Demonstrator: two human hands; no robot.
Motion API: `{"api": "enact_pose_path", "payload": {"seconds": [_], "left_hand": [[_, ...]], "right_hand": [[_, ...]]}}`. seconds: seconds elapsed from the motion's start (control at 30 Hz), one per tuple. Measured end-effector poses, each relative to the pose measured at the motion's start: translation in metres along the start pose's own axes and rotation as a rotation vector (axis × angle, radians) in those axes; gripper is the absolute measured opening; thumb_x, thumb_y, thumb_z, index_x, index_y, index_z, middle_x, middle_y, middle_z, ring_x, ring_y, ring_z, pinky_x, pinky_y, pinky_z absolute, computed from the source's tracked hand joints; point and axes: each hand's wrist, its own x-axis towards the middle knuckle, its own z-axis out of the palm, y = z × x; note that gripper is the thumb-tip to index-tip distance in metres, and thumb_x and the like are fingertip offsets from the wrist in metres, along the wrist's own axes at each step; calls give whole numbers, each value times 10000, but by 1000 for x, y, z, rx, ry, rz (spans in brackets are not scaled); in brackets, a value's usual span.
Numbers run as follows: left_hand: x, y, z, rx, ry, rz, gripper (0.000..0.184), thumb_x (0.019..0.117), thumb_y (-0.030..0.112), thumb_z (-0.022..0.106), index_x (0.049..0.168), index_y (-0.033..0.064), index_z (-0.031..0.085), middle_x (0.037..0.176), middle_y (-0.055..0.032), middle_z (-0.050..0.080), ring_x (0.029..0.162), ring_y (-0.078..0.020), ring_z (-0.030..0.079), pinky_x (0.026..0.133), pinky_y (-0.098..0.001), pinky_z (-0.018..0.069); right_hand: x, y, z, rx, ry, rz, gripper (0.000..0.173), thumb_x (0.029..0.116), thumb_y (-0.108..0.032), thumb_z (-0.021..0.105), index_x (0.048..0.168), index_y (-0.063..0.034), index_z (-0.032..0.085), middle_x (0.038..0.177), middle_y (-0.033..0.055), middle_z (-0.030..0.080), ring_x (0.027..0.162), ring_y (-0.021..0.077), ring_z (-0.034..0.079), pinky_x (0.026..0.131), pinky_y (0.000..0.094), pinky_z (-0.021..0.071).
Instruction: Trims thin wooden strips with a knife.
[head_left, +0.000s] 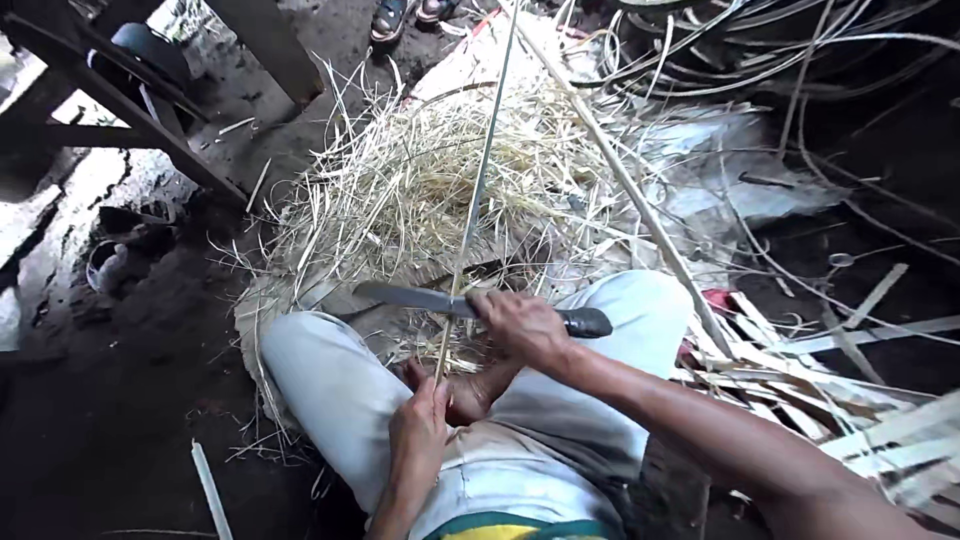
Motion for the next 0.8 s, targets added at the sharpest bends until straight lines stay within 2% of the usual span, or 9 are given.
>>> {"api": "enact_pose_path", "payload": {"seconds": [0.07, 0.2, 0.3, 0.37, 0.5, 0.6, 0.67, 0.73, 0.8], "left_hand": [[0, -2, -1, -4, 6, -15, 356, 1084, 224, 472, 1121, -53, 693, 764, -176, 658, 693, -325, 654, 689, -522, 537], [-5, -9, -4, 20, 61, -12, 339, 1075, 190, 487, 1107, -75, 697, 760, -197, 663, 689, -345, 666, 683, -529, 544], [-12, -14, -3, -28, 53, 8, 334, 1075, 195, 486, 1107, -53, 706, 748, -171, 654, 661, -312, 646, 660, -501, 539], [-10, -17, -2, -51, 46, -3, 332, 1077, 202, 487, 1105, -46, 706, 745, -166, 654, 659, -307, 645, 664, -500, 541], [-10, -22, -2, -35, 37, -26, 349, 1081, 216, 482, 1101, -54, 701, 750, -183, 652, 672, -332, 655, 668, -525, 539], [-14, -24, -2, -62, 15, -23, 359, 1083, 241, 478, 1085, -42, 700, 727, -164, 638, 652, -316, 640, 650, -512, 533], [-11, -22, -1, -70, 5, -28, 366, 1086, 243, 473, 1077, -47, 696, 737, -169, 645, 671, -324, 650, 664, -521, 535], [-10, -23, -1, -76, -5, -32, 364, 1084, 238, 474, 1079, -53, 692, 752, -177, 647, 692, -331, 656, 684, -528, 538], [-13, -26, -2, -83, -5, -24, 364, 1082, 237, 478, 1107, -51, 699, 766, -177, 655, 693, -326, 655, 685, -522, 537]], "right_hand": [[7, -3, 1, 0, 22, 26, 267, 930, 51, 618, 1194, 51, 658, 902, 249, 685, 814, 430, 709, 688, 539, 567], [0, -20, 1, -78, 40, -133, 255, 915, 55, 626, 1162, 39, 686, 836, 220, 692, 750, 391, 720, 653, 484, 585], [24, -4, -8, -19, -46, 78, 300, 953, 49, 618, 1252, 39, 629, 933, 264, 678, 836, 457, 697, 690, 565, 558], [30, -7, -8, -26, -91, 120, 322, 972, 28, 585, 1293, 38, 603, 980, 272, 674, 874, 463, 692, 727, 572, 553], [13, -20, -3, -115, -106, -126, 290, 976, 30, 559, 1255, 43, 638, 956, 258, 698, 868, 435, 717, 752, 528, 578], [34, -1, -5, -105, -139, 54, 306, 999, 10, 564, 1301, 24, 613, 1008, 259, 688, 912, 444, 698, 766, 550, 555], [35, -7, -9, -96, -186, 85, 324, 1019, -6, 520, 1336, 43, 566, 1040, 278, 669, 948, 459, 684, 803, 563, 546], [19, -19, -4, -134, -149, -60, 315, 1004, 21, 507, 1308, 60, 582, 1023, 278, 685, 938, 452, 704, 803, 547, 565], [16, -14, -1, -178, -22, -158, 274, 951, 56, 577, 1214, 54, 655, 937, 247, 711, 845, 421, 728, 731, 517, 589]]}}
